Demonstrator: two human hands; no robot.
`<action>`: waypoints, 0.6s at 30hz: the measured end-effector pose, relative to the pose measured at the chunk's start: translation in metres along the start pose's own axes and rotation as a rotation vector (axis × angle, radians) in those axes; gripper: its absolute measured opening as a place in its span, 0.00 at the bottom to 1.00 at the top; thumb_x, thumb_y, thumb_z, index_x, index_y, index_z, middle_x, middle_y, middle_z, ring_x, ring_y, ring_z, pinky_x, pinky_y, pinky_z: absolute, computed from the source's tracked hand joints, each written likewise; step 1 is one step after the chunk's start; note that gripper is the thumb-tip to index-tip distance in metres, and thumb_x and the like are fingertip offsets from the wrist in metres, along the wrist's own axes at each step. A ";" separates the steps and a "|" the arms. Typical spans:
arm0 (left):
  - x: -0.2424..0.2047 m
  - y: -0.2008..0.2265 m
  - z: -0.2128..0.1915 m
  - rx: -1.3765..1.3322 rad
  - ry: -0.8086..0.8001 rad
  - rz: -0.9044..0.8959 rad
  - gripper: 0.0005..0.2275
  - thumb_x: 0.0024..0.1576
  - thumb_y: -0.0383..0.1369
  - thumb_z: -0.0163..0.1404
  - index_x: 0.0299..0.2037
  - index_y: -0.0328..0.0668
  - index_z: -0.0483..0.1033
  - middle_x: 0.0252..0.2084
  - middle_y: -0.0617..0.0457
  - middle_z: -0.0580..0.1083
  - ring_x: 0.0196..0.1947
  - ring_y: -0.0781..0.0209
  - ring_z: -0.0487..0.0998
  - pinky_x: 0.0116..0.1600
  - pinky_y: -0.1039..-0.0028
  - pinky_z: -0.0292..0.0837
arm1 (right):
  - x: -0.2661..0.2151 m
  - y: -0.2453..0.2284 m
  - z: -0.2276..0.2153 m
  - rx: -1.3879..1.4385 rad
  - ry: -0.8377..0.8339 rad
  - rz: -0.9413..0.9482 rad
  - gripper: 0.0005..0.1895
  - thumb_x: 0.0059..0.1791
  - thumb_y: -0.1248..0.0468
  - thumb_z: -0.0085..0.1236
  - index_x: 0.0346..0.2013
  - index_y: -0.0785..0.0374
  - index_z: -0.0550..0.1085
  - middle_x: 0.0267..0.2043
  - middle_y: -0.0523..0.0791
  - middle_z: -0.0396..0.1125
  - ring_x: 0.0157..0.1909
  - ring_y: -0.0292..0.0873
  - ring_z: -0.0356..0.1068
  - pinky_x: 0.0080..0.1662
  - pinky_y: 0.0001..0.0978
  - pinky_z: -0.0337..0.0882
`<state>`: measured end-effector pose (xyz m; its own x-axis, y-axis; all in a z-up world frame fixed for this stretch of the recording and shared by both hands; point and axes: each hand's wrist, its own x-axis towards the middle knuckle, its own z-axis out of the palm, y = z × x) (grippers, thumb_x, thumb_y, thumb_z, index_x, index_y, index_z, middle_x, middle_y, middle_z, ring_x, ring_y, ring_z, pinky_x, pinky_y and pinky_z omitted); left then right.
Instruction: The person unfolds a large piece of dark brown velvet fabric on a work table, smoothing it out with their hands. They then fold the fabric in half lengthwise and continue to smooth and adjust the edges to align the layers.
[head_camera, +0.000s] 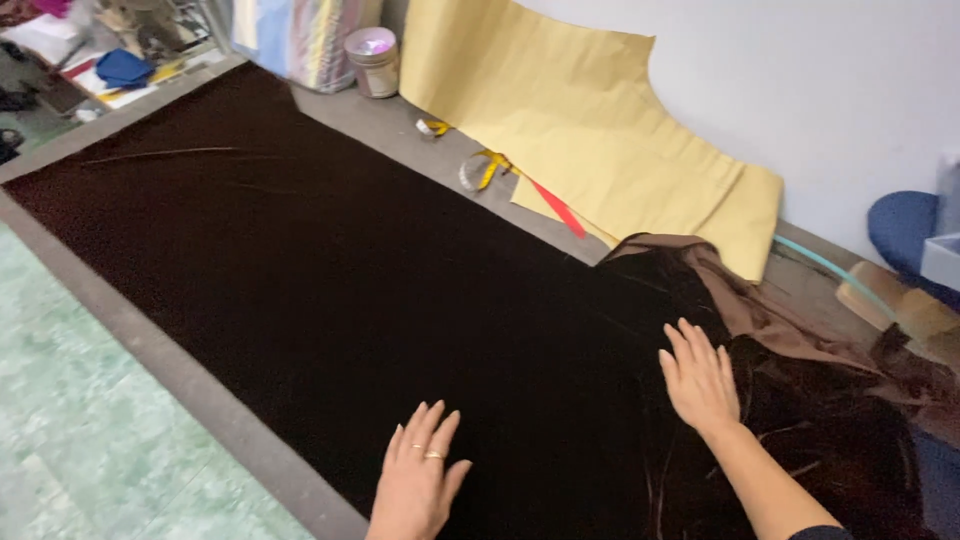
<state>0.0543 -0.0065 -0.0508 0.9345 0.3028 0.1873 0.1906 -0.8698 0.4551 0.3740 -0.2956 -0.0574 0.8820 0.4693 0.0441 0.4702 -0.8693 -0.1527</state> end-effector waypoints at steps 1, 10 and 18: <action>0.003 0.006 0.005 -0.004 -0.001 0.007 0.27 0.55 0.41 0.51 0.64 0.46 0.60 0.67 0.49 0.58 0.69 0.49 0.52 0.65 0.52 0.50 | 0.000 0.000 -0.001 -0.003 0.003 0.007 0.28 0.53 0.48 0.26 0.67 0.50 0.55 0.73 0.40 0.45 0.74 0.42 0.41 0.68 0.49 0.41; 0.004 0.037 0.038 0.560 0.306 0.391 0.42 0.48 0.67 0.30 0.71 0.58 0.42 0.75 0.49 0.43 0.74 0.49 0.41 0.70 0.44 0.39 | 0.002 0.009 0.009 -0.008 0.007 -0.008 0.28 0.54 0.48 0.26 0.67 0.50 0.54 0.73 0.40 0.44 0.74 0.41 0.39 0.69 0.48 0.39; 0.005 0.036 0.040 0.583 0.317 0.390 0.44 0.46 0.70 0.29 0.71 0.58 0.41 0.75 0.50 0.42 0.74 0.48 0.41 0.68 0.44 0.43 | -0.001 0.000 -0.002 0.014 -0.015 -0.014 0.28 0.54 0.48 0.25 0.67 0.51 0.53 0.73 0.41 0.42 0.74 0.41 0.38 0.69 0.49 0.37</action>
<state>0.0778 -0.0521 -0.0679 0.8522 -0.0477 0.5210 0.0747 -0.9745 -0.2115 0.3731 -0.2965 -0.0552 0.8745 0.4840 0.0311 0.4820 -0.8603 -0.1658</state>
